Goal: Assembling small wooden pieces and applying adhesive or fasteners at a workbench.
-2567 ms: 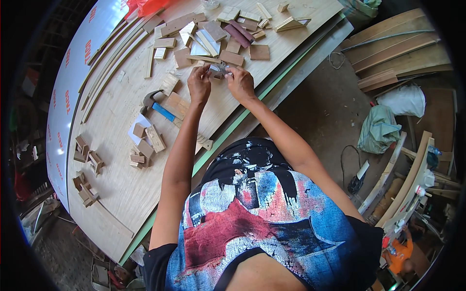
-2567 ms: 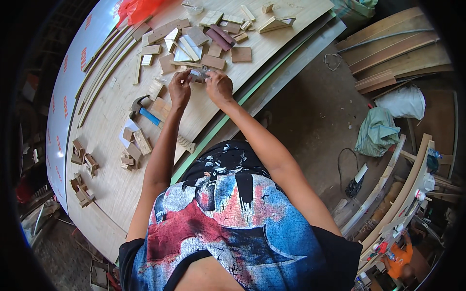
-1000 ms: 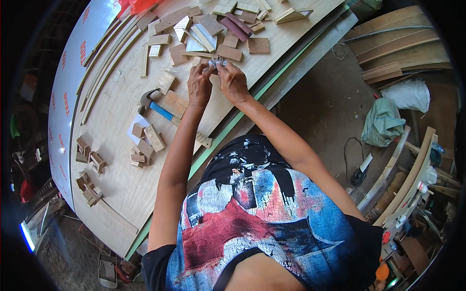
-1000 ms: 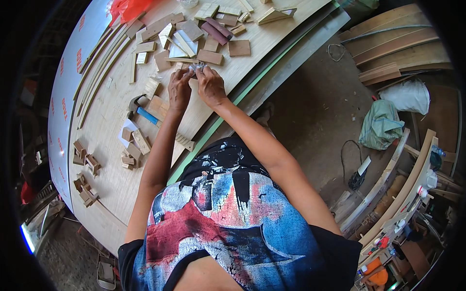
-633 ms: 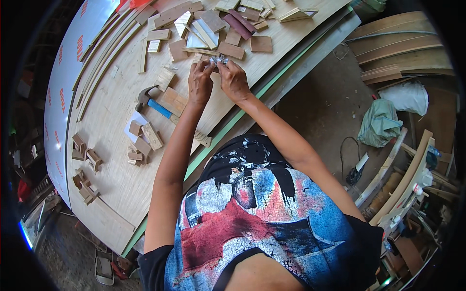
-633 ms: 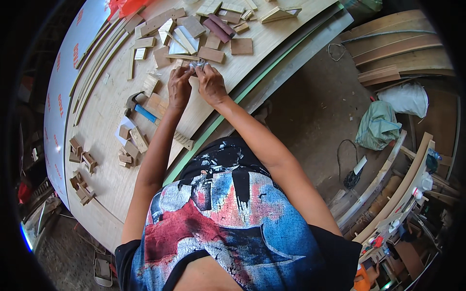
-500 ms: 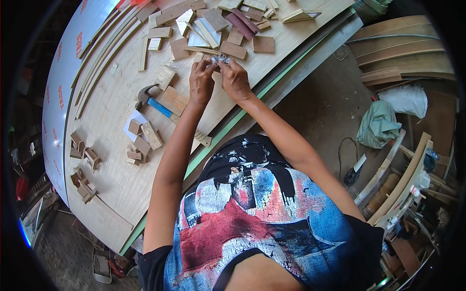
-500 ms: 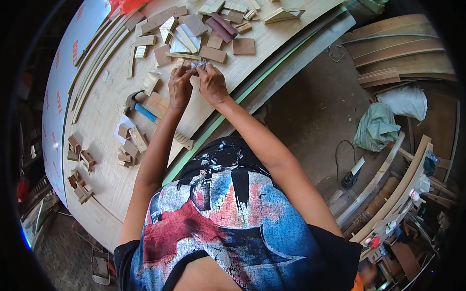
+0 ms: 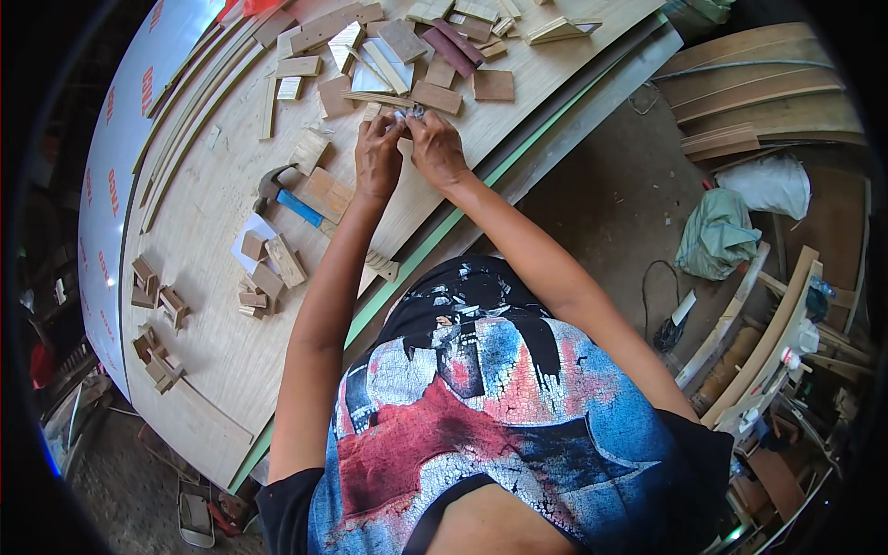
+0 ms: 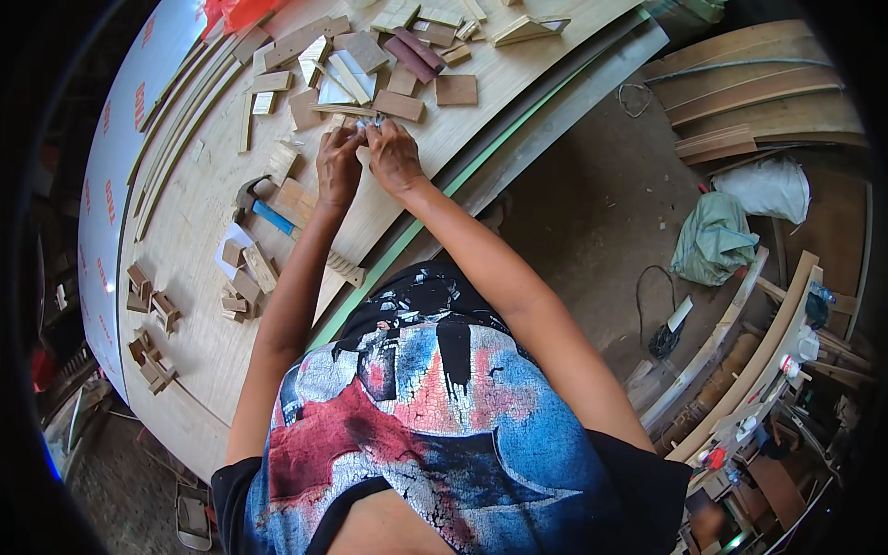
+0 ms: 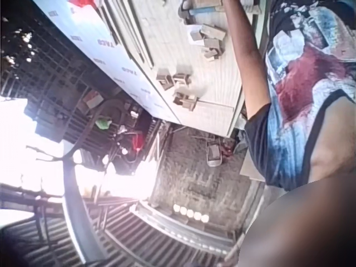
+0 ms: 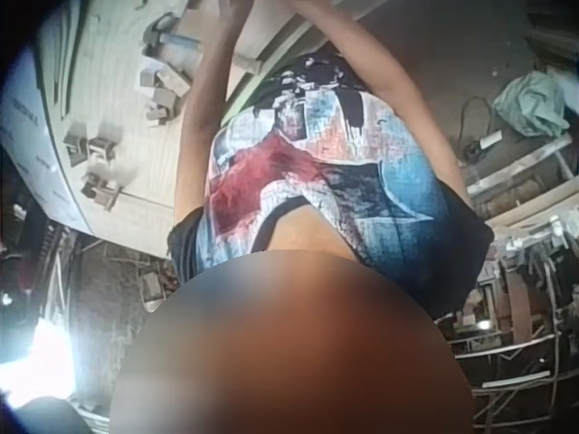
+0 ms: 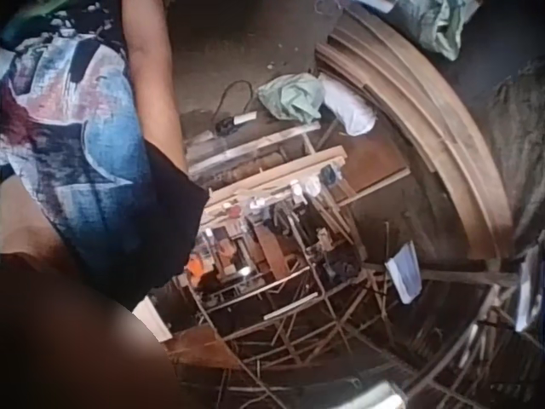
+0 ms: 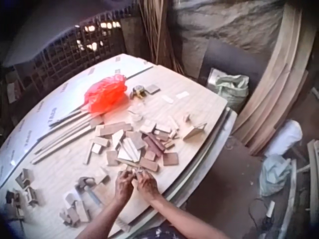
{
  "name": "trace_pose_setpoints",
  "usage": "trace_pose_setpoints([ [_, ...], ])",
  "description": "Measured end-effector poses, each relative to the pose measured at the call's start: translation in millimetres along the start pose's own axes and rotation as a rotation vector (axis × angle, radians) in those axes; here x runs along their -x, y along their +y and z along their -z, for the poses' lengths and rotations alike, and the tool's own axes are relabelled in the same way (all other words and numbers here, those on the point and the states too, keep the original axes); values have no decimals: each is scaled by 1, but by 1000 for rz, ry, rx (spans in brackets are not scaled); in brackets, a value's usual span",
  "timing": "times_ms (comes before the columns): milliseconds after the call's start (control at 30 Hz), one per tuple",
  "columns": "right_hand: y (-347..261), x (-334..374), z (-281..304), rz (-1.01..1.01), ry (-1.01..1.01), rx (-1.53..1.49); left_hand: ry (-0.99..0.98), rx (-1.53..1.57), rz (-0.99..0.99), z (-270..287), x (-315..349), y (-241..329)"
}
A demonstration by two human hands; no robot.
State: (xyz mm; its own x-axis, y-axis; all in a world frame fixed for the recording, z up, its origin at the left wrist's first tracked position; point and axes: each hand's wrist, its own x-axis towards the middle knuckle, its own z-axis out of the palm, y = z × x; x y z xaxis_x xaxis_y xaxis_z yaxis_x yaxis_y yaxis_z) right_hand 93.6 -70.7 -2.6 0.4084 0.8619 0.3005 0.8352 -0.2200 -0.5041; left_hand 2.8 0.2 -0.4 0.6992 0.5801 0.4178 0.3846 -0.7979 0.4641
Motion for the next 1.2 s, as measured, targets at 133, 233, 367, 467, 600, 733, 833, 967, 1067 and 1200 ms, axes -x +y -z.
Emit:
trace_pose_setpoints([
  [133,-3,1,3,13,-3,-12,-16,-42,37,-1,1,3],
  [233,-6,2,6,5,20,-25,-18,14,20,0,2,1],
  [367,-7,-4,3,-23,2,11,-24,15,-6,1,0,0],
  [467,-4,-5,-3,-33,11,-13,-28,23,-9,-2,3,-6],
  [600,2,0,-4,-63,-15,-11,19,11,6,-2,2,0],
  [733,8,-1,-4,-92,38,-91,1,2,4,-3,2,0],
  [833,8,6,1,-146,105,-157,5,-1,-7,-3,4,-3],
  [967,3,7,5,-60,144,-173,1,-3,-11,-2,2,-1],
  [1067,2,7,9,-21,107,-135,21,-23,-4,-2,0,3],
  [1200,0,6,9,8,59,-101,24,-18,-5,-1,2,-1],
])
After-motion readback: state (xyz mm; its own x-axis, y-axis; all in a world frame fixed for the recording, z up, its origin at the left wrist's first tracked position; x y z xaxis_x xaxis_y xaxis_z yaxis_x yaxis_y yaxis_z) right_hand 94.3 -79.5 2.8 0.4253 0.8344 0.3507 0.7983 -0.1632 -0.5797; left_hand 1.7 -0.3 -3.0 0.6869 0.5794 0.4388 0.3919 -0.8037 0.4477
